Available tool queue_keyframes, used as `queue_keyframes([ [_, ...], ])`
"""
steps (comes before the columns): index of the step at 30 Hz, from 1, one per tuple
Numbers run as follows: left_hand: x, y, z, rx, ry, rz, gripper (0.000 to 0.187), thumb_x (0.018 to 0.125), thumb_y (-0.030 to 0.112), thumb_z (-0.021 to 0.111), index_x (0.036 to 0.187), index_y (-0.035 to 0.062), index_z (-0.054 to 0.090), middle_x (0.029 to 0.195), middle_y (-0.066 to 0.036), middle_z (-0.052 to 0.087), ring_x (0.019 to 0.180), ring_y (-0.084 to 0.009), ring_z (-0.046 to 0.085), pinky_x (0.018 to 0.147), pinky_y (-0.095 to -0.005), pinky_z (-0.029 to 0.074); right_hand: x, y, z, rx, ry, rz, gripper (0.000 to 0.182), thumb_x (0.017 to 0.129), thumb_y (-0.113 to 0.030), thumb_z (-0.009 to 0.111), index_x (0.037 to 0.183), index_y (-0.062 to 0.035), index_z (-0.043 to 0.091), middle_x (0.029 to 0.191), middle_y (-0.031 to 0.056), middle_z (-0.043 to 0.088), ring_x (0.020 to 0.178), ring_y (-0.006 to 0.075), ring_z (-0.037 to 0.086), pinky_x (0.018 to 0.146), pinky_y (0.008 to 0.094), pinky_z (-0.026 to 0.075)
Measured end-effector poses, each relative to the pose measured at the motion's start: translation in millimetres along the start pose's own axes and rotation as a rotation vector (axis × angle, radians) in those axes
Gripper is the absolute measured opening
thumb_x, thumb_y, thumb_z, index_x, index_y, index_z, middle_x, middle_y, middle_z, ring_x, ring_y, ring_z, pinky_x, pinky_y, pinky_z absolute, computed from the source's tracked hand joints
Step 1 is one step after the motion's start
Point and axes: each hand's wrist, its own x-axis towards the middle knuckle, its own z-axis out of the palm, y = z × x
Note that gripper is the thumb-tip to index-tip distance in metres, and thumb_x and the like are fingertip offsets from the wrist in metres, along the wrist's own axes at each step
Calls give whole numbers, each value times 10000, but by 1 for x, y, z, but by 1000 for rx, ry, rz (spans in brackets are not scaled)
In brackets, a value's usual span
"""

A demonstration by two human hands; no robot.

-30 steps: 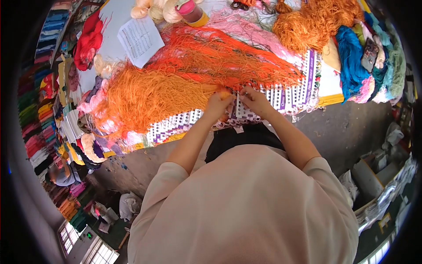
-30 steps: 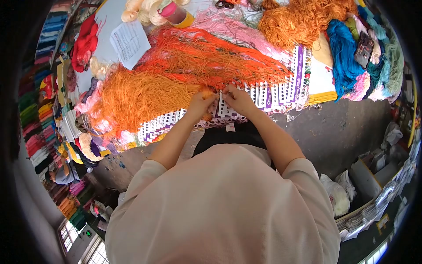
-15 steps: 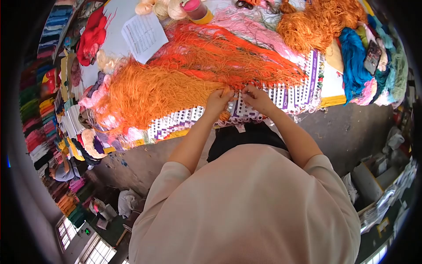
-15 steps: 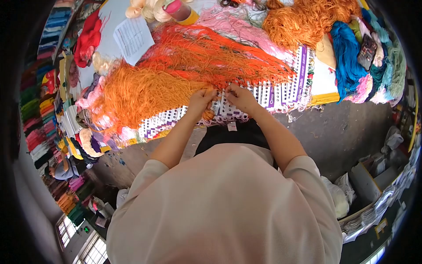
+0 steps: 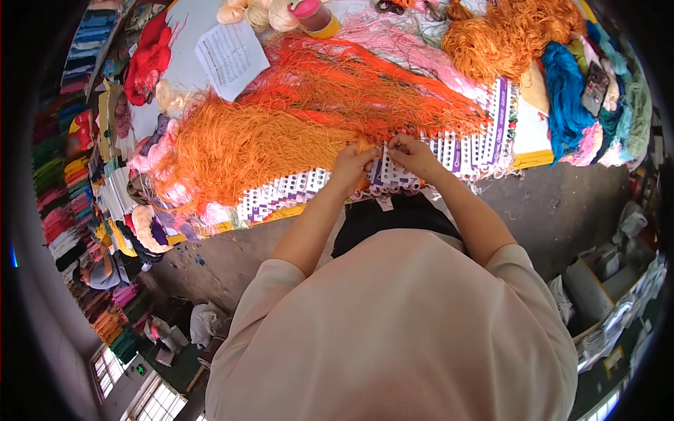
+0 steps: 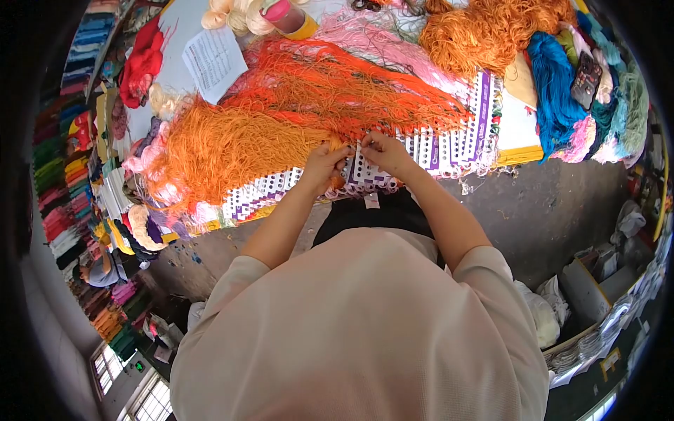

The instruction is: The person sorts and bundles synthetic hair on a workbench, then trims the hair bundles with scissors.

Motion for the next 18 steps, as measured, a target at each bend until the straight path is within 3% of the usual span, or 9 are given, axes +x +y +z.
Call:
queue_keyframes([
  [8,18,-19,2,221,-4,165,85,854,87,670,863,7,642,706,-5,599,589,-98,534,526,-266,413,1,2,2,29,21,-20,119,903,-169,621,985,-108,559,705,-16,584,625,65,546,498,232,431],
  [12,18,-16,10,382,15,225,144,901,130,643,820,12,622,644,23,528,545,-64,447,490,-247,347,1,2,4,55,49,-11,132,881,-174,638,967,-101,569,704,-12,585,618,71,547,489,240,426],
  [18,30,-18,7,478,15,277,128,850,124,637,800,6,633,608,-38,584,544,-113,547,514,-291,435,0,0,4,21,59,-23,140,873,-168,642,970,-98,571,707,-18,579,617,68,543,493,239,427],
])
